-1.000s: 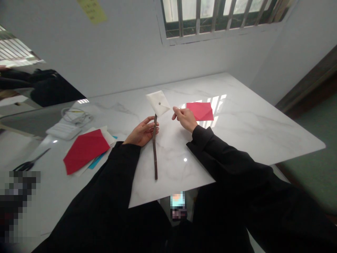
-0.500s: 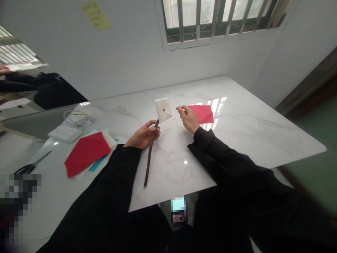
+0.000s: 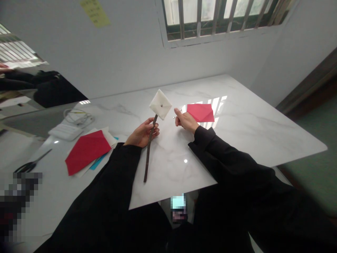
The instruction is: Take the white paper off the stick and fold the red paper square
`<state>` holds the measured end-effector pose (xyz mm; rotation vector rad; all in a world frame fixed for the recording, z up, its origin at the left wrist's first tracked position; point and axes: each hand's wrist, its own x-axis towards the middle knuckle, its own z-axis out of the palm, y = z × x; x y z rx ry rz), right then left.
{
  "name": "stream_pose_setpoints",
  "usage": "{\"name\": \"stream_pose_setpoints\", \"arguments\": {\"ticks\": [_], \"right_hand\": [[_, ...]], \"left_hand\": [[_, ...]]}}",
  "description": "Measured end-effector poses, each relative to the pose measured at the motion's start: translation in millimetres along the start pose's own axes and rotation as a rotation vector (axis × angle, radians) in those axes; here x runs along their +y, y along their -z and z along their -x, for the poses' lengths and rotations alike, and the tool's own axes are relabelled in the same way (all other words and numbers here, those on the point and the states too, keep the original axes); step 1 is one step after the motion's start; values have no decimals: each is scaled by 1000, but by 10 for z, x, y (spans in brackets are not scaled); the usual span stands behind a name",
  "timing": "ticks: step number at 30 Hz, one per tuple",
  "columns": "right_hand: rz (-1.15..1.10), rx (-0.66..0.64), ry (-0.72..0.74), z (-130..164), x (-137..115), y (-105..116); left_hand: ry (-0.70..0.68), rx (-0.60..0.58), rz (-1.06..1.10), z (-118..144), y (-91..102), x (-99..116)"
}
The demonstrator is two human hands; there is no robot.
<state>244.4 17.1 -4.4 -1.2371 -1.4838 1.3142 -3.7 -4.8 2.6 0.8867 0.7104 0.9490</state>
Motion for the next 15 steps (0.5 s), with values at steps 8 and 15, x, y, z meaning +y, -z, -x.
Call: {"name": "stream_pose_setpoints", "arguments": {"ticks": [8, 15], "right_hand": [[19, -301, 63, 110, -64, -109], [100, -639, 112, 217, -112, -207]], "left_hand": [[-175, 190, 98, -30, -40, 7], [-190, 234, 55, -58, -45, -17]]}}
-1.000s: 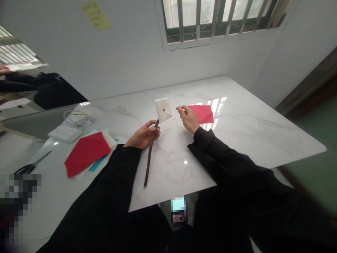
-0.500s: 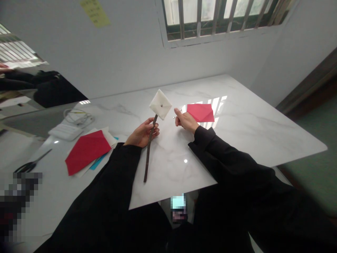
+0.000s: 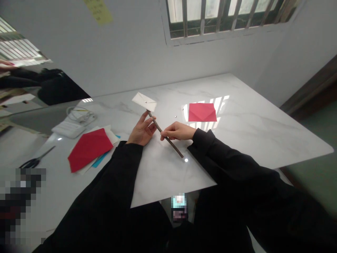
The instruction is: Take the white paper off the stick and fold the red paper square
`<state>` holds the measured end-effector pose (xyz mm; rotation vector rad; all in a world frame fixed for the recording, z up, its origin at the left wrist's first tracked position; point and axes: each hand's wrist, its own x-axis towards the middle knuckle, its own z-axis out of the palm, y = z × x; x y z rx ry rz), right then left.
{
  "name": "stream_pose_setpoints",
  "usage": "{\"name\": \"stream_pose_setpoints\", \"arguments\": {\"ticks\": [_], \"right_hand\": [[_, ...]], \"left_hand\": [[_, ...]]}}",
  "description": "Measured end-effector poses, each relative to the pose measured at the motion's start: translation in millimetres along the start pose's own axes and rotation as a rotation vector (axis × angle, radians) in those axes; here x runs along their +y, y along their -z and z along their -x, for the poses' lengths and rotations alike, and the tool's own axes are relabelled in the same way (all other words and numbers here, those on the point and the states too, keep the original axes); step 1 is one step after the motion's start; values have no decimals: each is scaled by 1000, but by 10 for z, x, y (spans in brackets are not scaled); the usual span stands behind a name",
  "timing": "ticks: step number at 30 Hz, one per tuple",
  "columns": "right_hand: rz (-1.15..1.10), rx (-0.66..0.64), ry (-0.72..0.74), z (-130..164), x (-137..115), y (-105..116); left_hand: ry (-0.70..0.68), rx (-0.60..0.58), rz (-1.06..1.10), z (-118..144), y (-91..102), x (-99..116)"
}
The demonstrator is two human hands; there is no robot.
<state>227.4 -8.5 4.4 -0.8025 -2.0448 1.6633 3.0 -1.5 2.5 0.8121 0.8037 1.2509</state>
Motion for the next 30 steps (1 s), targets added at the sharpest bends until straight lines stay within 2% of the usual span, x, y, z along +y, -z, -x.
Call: {"name": "stream_pose_setpoints", "arguments": {"ticks": [5, 10, 21, 30], "right_hand": [[-36, -15, -6, -14, 35, 40], [-39, -102, -33, 3, 27, 43], [-9, -308, -79, 77, -46, 28], [23, -295, -71, 76, -48, 33]], "left_hand": [[17, 71, 63, -17, 24, 53], [21, 167, 181, -74, 103, 102], [-39, 217, 144, -138, 179, 71], [-44, 220, 138, -138, 183, 63]]}}
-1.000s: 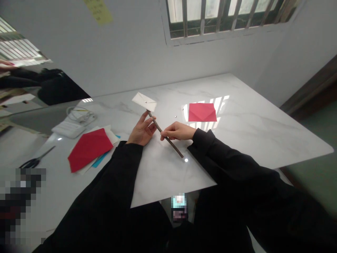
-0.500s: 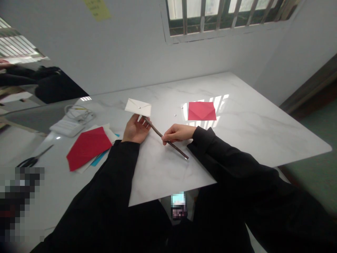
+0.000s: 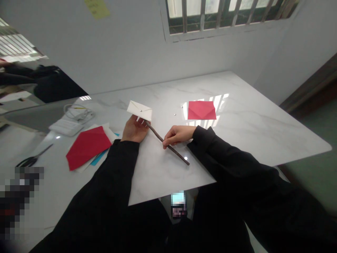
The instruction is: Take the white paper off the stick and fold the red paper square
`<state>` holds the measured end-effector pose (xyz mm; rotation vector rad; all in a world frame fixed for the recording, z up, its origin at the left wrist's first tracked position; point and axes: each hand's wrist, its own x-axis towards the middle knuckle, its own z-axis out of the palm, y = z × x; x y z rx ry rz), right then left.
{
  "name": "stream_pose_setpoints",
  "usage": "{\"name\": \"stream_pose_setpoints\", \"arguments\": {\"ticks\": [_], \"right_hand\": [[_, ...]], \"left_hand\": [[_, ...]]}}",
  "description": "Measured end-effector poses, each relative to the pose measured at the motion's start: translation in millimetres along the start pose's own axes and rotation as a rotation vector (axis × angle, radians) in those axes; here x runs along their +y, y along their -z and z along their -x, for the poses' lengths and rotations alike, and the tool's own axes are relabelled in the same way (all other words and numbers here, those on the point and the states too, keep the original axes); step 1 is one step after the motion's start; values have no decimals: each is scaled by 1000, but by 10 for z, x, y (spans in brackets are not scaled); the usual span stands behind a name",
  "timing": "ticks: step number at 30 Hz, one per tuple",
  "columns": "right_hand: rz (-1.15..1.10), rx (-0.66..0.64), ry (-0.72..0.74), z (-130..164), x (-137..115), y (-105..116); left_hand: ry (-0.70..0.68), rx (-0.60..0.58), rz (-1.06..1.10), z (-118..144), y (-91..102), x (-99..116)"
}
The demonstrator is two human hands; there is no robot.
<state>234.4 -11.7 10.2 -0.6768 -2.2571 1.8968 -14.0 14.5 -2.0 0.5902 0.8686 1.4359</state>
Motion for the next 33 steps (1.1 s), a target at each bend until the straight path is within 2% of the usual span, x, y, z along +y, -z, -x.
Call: {"name": "stream_pose_setpoints", "arguments": {"ticks": [3, 6, 9, 13, 20, 26, 30, 33], "right_hand": [[-62, 62, -14, -10, 0, -7], [-159, 265, -29, -48, 8, -32], [-352, 452, -24, -107, 28, -59], [-658, 578, 5, -181, 53, -75], [-869, 590, 63, -266, 110, -68], [-930, 627, 159, -370, 195, -34], [-960, 627, 135, -454, 153, 10], [-935, 621, 117, -521, 87, 29]], "left_hand": [[10, -3, 2, 13, -18, -3], [21, -17, -1, 37, -40, -23], [32, -59, -33, 69, -68, -54], [74, -103, -52, 122, -127, -92], [131, -159, -89, 183, -211, -145], [100, -174, -63, 158, -185, -165], [98, -190, -61, 147, -164, -158], [113, -157, -46, 152, -158, -166]]}}
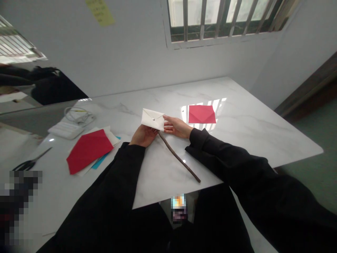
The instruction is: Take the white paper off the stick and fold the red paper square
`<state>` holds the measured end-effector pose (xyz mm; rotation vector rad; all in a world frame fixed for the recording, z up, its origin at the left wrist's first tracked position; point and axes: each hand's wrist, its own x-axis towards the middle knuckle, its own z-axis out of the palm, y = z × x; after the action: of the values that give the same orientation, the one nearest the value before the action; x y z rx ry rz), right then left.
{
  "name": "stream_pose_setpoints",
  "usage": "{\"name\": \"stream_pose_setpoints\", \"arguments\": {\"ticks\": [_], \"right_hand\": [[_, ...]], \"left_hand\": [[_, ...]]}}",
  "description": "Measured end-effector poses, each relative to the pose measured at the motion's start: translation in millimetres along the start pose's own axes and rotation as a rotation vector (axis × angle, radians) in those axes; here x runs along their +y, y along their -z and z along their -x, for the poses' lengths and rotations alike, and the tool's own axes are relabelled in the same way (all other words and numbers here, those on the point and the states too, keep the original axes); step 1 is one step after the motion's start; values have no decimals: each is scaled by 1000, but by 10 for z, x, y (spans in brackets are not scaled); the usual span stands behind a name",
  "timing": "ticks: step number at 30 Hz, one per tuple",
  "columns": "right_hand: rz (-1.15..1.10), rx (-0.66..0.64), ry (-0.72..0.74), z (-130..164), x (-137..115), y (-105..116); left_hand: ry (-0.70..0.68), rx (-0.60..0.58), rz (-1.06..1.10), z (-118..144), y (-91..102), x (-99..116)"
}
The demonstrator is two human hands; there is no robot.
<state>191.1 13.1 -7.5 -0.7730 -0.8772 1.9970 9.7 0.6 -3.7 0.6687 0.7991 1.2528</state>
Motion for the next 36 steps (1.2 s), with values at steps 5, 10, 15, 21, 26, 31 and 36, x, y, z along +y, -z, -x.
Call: {"name": "stream_pose_setpoints", "arguments": {"ticks": [5, 10, 15, 21, 26, 31, 36], "right_hand": [[41, -30, 45, -7, 18, -37], [77, -28, 34, 61, 58, 41], [102, -50, 9, 103, 34, 35], [65, -43, 23, 121, 35, 28], [42, -57, 36, 104, 48, 63], [64, -61, 54, 89, 54, 88], [70, -60, 39, 93, 43, 84]], "left_hand": [[22, -11, -11, -2, 20, -39], [25, -72, -49, -5, 49, -83], [13, -111, -94, -1, 50, -100], [12, -124, -107, -27, 68, -117], [15, -118, -120, -34, 86, -118], [32, -143, -126, -33, 92, -110], [44, -182, -148, -40, 93, -110]]}}
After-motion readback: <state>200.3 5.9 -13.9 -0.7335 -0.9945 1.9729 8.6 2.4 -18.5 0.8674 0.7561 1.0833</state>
